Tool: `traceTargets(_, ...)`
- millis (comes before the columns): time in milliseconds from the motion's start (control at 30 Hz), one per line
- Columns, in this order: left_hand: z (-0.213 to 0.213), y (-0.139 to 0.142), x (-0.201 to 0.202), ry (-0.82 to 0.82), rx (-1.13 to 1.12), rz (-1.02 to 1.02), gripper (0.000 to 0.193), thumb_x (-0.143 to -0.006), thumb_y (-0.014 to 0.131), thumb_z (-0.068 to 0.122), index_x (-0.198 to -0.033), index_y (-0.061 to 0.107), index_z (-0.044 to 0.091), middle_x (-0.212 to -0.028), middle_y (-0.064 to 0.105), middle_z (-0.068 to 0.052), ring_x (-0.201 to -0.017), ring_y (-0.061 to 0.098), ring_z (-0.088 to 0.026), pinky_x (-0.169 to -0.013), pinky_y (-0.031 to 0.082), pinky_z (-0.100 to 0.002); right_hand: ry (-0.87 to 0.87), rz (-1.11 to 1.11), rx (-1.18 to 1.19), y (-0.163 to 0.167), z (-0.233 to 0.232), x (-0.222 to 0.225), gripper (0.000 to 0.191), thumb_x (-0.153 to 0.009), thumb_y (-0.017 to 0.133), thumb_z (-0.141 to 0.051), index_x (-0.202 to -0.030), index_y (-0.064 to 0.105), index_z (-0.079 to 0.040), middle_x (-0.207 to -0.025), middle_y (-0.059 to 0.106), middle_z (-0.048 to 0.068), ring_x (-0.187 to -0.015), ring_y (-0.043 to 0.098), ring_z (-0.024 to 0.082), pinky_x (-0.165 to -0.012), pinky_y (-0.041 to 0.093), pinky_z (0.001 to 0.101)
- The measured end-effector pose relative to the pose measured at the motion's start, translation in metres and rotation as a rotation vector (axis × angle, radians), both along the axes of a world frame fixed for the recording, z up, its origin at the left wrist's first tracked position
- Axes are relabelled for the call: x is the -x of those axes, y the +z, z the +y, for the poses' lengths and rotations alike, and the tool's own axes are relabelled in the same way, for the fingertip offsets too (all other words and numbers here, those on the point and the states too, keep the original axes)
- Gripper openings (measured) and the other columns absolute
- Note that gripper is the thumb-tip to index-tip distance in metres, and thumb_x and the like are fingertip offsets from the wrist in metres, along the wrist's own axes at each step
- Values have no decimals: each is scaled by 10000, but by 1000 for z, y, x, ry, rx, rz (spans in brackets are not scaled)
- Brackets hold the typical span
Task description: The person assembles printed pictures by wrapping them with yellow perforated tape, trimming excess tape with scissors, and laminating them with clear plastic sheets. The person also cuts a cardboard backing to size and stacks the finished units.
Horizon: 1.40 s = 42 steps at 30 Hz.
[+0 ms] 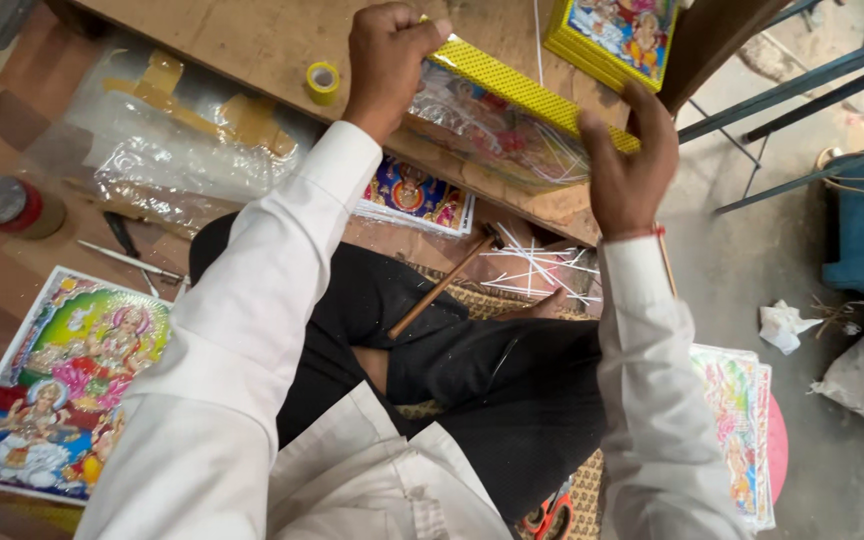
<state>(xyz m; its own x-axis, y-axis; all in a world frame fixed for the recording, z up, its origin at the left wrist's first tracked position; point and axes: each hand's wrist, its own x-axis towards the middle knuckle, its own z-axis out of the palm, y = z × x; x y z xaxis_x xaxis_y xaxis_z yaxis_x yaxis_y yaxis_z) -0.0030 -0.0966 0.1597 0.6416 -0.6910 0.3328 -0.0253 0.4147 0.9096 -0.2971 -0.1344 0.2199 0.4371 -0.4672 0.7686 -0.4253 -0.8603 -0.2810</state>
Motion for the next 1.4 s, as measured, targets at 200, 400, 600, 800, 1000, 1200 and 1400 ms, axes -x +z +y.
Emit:
traceTargets(200,7,8,0,-55,-69,25,326,-864,793,161,-625,626,16,-534,549,7,-425,509,-72,-352,430,-275,76,322,-445,28,-30,-57,317,-996,809,-307,-945,751,1,-797,673,72,-712,614,131,-667,484,308)
traceTargets(400,3,4,-4,-26,-107,-8,297,-850,812,170,-645,661,17,-542,594,-11,-441,554,-89,-411,463,-287,-50,319,-531,17,-45,-60,403,-954,823,-292,-739,688,21,-533,483,67,-495,434,128,-494,368,356)
traceTargets(600,-22,-22,-1,149,30,-175,203,-803,821,171,-827,704,7,-716,744,-62,-641,713,-186,-629,544,-354,-87,355,-602,18,-56,-61,408,-965,830,-330,-766,705,4,-545,476,56,-505,414,133,-499,349,354)
traceTargets(800,-17,4,-13,403,-228,-448,227,-943,741,242,-891,700,25,-803,709,-166,-779,672,-354,-714,501,-421,-66,352,-642,14,-67,-63,343,-947,821,-341,-801,746,-40,-558,534,-1,-505,480,93,-511,392,309)
traceTargets(1000,16,21,45,44,317,-1160,185,-931,651,9,-1114,683,9,-1121,666,-119,-1046,648,-319,-942,526,-434,61,345,-608,-10,-92,-56,294,-946,785,-267,-828,734,-3,-609,571,73,-555,505,114,-533,414,359)
traceTargets(1200,2,29,51,-47,221,-1138,232,-837,638,-78,-1024,713,36,-995,692,-110,-971,643,-331,-883,522,-449,9,283,-362,-18,-82,-58,217,-972,763,-221,-902,747,-16,-751,653,140,-651,621,266,-623,497,416)
traceTargets(1400,-11,34,49,-106,96,-1209,245,-827,643,-59,-1024,724,63,-946,723,-135,-931,677,-354,-842,528,-470,-88,96,204,-21,-4,-56,196,-949,678,-43,-1143,662,-63,-1088,697,131,-969,681,359,-888,534,470)
